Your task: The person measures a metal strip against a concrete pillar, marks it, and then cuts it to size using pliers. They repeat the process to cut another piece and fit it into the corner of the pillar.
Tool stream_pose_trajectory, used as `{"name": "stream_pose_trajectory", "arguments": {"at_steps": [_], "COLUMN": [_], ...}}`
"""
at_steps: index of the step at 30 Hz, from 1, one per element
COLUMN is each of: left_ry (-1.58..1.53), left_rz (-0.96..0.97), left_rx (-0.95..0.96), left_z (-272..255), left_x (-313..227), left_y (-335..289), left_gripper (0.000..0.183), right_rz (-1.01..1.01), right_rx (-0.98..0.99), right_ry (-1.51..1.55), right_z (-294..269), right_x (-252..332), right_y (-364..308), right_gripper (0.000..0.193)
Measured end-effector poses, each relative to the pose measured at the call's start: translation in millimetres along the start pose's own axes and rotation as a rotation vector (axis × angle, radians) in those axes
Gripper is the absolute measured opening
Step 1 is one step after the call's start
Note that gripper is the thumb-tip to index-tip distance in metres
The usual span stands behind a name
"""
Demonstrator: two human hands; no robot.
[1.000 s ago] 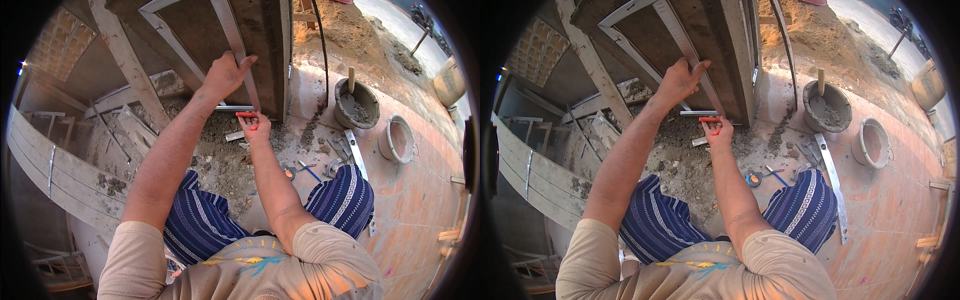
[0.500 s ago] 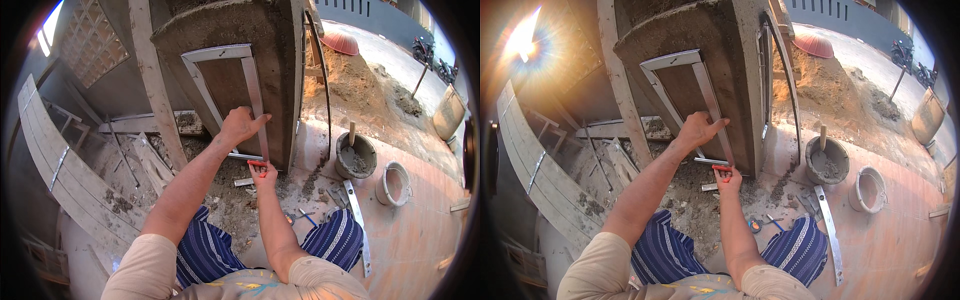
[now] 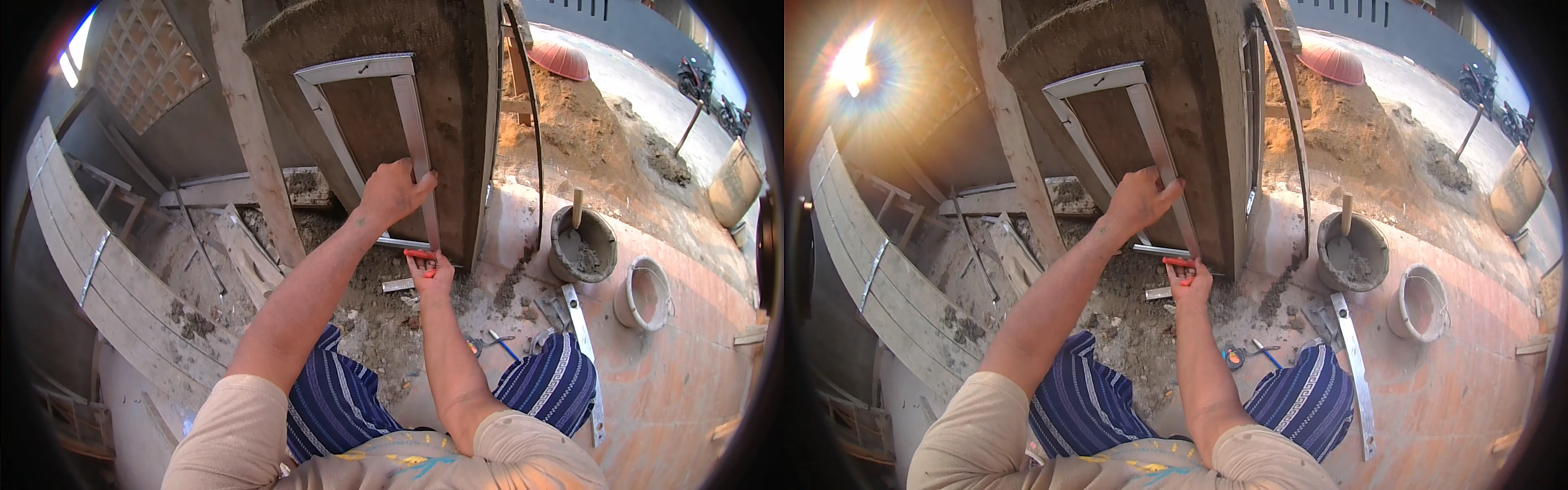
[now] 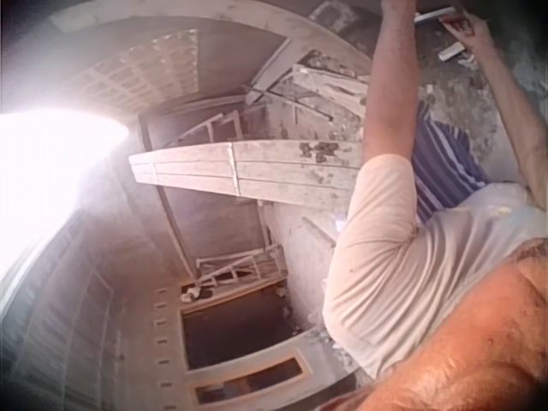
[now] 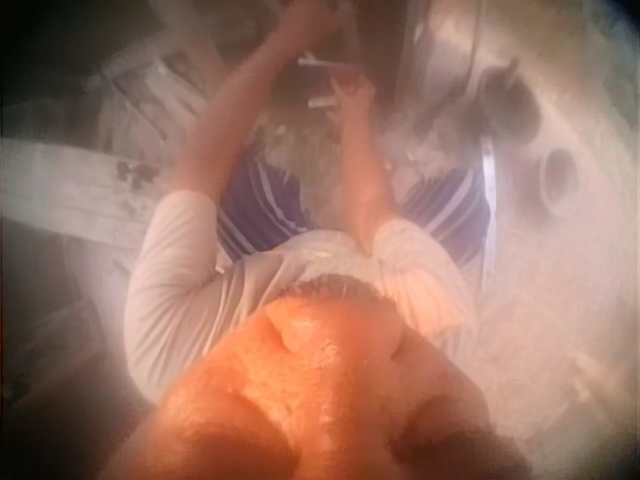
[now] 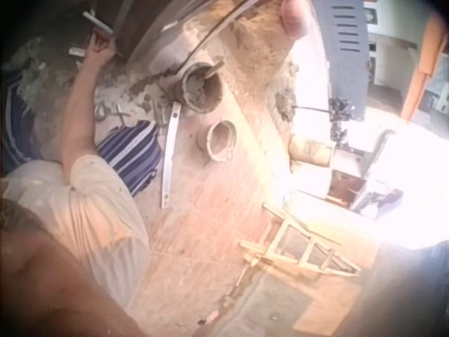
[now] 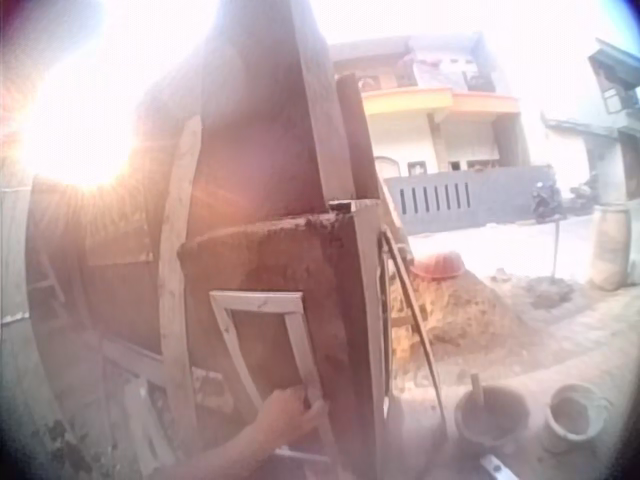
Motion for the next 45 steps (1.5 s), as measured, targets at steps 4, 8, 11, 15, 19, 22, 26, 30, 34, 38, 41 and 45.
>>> {"name": "stream_pose_trajectory", "arguments": {"at_steps": [4,8,11,15,19,22,26,30,34,38,41,45], "left_ry": [0.001,-0.022,-0.061,-0.073,-0.150,-0.251,-0.643,-1.173,-1.304,-1.443,-1.507,-1.744], "left_rz": [-0.023,-0.060,-0.065,-0.094,-0.128,-0.308,-0.776,-1.203,-1.380,-1.380,-1.349,-1.357], "left_rx": [0.019,0.054,0.109,0.218,0.516,0.767,0.546,0.133,0.021,-0.072,-0.062,-0.116], "left_z": [1,2,-1,-6,-13,-13,67,167,223,237,240,254], "left_x": [0,3,7,13,23,55,139,177,179,176,174,166], "left_y": [0,0,0,8,12,6,-46,-121,-162,-154,-135,-122], "left_gripper": [0.056,0.059,0.064,0.066,0.057,0.045,0.022,0.014,0.012,0.015,0.020,0.026], "right_rz": [0.008,0.030,0.058,0.041,0.079,0.060,0.057,0.065,0.009,0.041,0.057,0.062], "right_rx": [0.016,0.013,0.010,0.031,0.042,0.028,0.016,-0.021,0.001,0.003,-0.001,-0.001], "right_ry": [0.033,0.096,0.141,0.135,0.160,0.144,0.117,0.079,0.001,-0.029,-0.047,-0.089], "right_z": [5,7,8,7,3,5,16,22,23,25,25,23], "right_x": [1,-1,-1,1,8,12,0,-5,-2,5,5,4], "right_y": [-6,-5,-4,3,13,11,4,-2,-5,-2,3,6], "right_gripper": [0.020,0.021,0.031,0.038,0.034,0.030,0.033,0.028,0.042,0.051,0.051,0.051]}}
Point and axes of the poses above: each hand's wrist, its own y-axis towards the middle knuckle, its own z-axis out of the palm, x = y × z, the point moved 3 cm from there along y, towards the middle knuckle, and after that the axes turned 6 degrees about y, right-handed, at the moved point
